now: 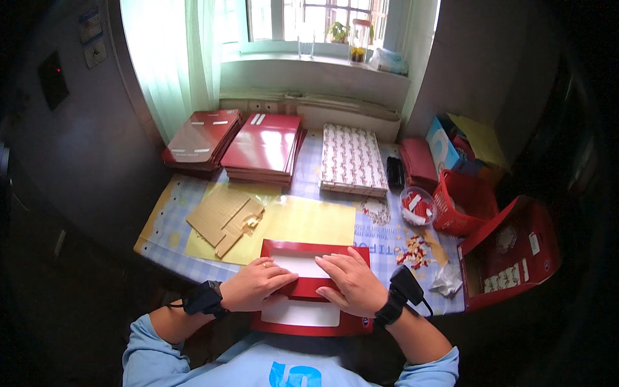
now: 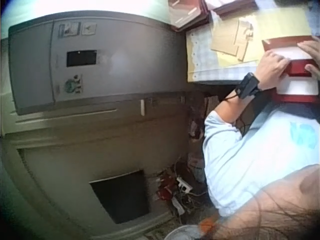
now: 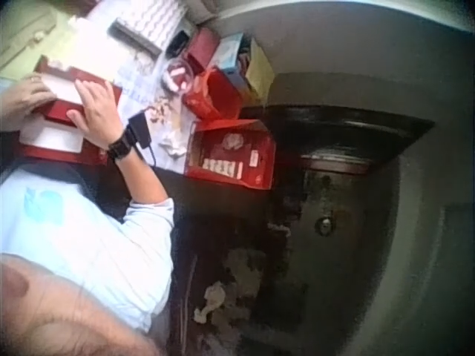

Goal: Assembling money wallet gift card displays by inserting cards into packaging and applying stickers.

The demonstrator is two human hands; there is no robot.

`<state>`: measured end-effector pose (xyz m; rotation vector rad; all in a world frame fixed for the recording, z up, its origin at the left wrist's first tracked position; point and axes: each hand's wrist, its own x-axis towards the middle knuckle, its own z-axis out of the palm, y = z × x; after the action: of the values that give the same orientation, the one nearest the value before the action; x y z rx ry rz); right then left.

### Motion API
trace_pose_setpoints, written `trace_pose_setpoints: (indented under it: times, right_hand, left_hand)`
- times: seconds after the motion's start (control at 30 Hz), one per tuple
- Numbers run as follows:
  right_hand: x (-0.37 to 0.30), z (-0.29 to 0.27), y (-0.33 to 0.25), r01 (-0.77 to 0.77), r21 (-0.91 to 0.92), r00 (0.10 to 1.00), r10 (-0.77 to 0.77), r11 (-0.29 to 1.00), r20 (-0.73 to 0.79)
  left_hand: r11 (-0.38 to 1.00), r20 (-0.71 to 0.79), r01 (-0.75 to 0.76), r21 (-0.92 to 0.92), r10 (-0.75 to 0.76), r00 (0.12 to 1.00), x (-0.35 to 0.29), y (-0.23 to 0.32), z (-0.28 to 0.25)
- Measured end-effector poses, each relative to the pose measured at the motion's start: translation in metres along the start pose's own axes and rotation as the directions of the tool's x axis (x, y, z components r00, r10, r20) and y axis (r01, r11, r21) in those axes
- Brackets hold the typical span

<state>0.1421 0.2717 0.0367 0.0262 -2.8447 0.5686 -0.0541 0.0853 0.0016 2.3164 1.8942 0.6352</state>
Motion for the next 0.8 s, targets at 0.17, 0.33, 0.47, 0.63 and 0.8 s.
trace_pose_setpoints:
  times: [0.17,0.33,0.47,0.63,0.8]
  right_hand:
    - [0.007,-0.036,0.018,-0.07,0.096,0.993,0.079,0.993,-0.092]
    - [0.034,-0.051,0.057,-0.165,0.085,0.963,0.179,0.983,-0.203]
    - [0.071,-0.043,0.08,-0.176,-0.01,0.938,0.164,0.984,-0.304]
    - [0.146,-0.03,0.089,-0.229,0.014,0.942,0.226,0.973,-0.248]
    - [0.223,0.009,0.102,-0.176,-0.04,0.954,0.161,0.984,-0.253]
  left_hand:
    - [0.998,-0.061,-0.031,-0.05,0.028,0.998,0.014,-0.011,-0.018]
    - [0.991,-0.127,-0.109,-0.079,0.098,0.987,0.018,-0.041,-0.01]
    - [0.977,-0.231,-0.107,-0.183,0.063,0.971,0.022,-0.051,-0.018]
    - [0.895,-0.358,0.242,-0.374,-0.38,0.853,0.028,-0.076,-0.049]
    - [0.923,-0.678,0.283,-0.261,-0.384,0.627,0.031,-0.116,-0.021]
